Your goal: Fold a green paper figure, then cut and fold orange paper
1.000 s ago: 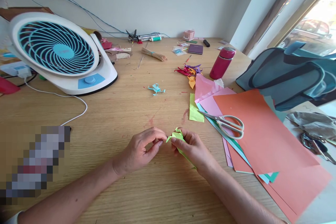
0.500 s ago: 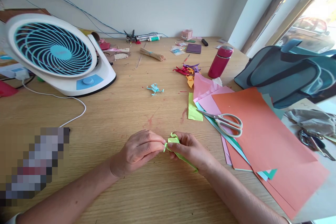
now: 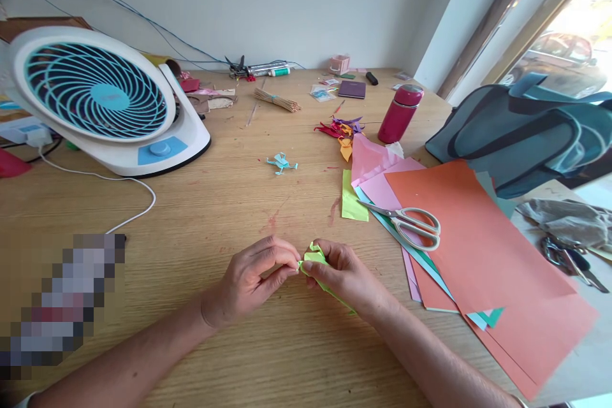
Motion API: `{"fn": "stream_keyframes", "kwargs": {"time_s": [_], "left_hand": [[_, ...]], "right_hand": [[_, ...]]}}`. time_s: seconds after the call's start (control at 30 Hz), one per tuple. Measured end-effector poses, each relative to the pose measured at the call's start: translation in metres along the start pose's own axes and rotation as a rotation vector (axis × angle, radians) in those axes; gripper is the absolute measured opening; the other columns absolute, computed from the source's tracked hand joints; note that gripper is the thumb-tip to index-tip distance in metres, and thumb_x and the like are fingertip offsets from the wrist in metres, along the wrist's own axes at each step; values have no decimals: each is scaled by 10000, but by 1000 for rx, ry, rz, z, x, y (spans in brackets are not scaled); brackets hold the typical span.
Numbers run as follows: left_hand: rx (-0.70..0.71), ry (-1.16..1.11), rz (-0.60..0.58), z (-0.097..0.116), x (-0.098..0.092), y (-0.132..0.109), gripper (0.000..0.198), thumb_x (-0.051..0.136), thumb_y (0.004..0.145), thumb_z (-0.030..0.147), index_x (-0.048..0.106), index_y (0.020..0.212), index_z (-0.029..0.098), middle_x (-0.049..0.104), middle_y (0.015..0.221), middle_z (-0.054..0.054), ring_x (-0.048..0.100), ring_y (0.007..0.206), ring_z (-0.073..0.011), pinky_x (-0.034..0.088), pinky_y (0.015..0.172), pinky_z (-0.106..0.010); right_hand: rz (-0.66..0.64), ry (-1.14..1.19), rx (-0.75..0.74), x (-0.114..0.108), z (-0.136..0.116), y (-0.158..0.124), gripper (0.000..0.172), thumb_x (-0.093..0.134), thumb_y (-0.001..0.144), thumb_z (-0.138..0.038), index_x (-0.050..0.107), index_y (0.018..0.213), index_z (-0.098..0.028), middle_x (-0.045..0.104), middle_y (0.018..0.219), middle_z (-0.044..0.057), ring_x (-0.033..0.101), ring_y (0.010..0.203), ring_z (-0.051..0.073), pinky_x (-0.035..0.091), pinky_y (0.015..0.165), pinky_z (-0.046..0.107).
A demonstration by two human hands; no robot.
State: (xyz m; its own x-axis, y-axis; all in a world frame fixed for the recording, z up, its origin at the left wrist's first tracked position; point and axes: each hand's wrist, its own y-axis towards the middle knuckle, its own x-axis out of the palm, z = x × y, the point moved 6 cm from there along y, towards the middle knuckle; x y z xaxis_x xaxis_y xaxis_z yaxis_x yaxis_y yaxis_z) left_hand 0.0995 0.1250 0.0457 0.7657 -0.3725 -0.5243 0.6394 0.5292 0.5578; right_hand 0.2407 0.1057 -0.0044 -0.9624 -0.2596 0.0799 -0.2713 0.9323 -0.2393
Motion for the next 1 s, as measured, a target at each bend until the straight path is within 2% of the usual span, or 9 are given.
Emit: {"fn": "stream_keyframes", "kwargs": {"time_s": [0.13, 0.23, 0.5, 0.77, 1.0], "left_hand": [[-247, -94, 52, -11, 3, 0, 102, 562, 901, 97, 576, 830, 169, 638, 829, -25, 597, 778, -123, 470, 698, -232], [-382, -141, 64, -16, 5, 0, 118, 562, 883, 111, 561, 783, 174, 642, 807, -16, 596, 754, -125, 461, 688, -235], [-530, -183, 58, -24, 10, -8, 107, 545, 880, 166, 512, 780, 185, 603, 778, 7, 555, 715, -119, 436, 665, -232], [-555, -191, 47, -26, 15, -15, 49, 485, 941, 197, 455, 905, 210, 457, 737, 46, 414, 612, -95, 361, 576, -212], [-468, -256, 37, -16, 13, -9, 86, 427, 977, 171, 480, 1028, 216, 489, 820, 24, 477, 700, -105, 415, 660, -209]], "right_hand": [[54, -91, -80, -2, -2, 0, 329, 679, 824, -479, 553, 716, -195, 556, 651, -20, 471, 619, 131, 348, 603, 260], [82, -158, -130, -3, -3, 0, 319, 660, 852, -466, 552, 726, -193, 554, 672, -19, 484, 646, 134, 361, 626, 260], [91, -295, -133, -2, 1, -1, 314, 642, 878, -458, 521, 771, -189, 481, 672, -42, 412, 633, 119, 308, 583, 245], [64, -276, -143, 3, 0, 0, 330, 631, 881, -480, 502, 778, -194, 443, 681, -46, 395, 639, 122, 315, 589, 250], [60, -260, -181, 5, -3, 0, 282, 645, 884, -444, 505, 841, -202, 439, 727, -44, 397, 671, 126, 327, 604, 241]]}}
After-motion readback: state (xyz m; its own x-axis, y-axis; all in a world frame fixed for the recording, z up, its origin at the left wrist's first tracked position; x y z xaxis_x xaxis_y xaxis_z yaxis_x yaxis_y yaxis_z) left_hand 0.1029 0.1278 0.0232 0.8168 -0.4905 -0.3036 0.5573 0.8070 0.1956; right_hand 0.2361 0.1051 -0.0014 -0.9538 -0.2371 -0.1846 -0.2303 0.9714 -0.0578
